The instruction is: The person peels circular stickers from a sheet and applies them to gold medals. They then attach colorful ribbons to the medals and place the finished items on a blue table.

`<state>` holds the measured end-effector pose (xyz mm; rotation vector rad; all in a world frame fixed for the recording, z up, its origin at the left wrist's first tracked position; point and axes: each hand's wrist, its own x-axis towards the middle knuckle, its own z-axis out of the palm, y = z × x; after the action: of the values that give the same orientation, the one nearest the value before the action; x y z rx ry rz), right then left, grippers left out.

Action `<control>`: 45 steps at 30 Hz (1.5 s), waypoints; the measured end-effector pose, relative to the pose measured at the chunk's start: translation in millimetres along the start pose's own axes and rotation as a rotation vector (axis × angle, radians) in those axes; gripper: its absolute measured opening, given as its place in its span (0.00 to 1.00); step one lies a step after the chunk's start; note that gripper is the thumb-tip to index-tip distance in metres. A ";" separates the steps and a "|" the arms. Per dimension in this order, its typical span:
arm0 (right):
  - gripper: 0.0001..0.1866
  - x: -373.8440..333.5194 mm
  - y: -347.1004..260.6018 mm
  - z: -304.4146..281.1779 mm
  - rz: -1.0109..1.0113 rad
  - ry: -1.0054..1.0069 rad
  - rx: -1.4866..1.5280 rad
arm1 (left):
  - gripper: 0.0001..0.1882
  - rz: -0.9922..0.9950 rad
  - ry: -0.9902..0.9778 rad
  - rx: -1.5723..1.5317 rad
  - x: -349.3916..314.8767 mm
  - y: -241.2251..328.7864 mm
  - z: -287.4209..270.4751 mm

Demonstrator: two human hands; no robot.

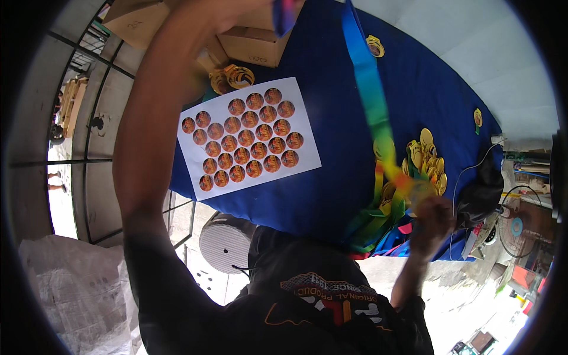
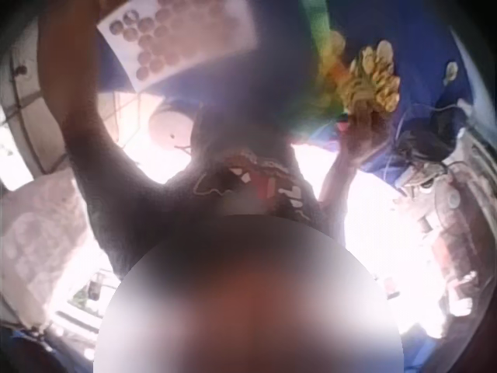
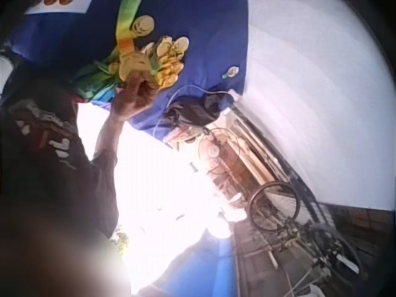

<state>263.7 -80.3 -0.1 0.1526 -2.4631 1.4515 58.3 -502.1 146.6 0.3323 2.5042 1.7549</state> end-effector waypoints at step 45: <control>0.11 189.9 -101.0 155.0 -0.020 -1.082 0.414 | 0.13 -0.139 0.593 -0.657 -237.4 -76.0 51.8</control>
<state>76.9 -255.3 68.9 1.3512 -2.7556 2.2468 288.3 -529.9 41.0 -0.4509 1.9542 2.7508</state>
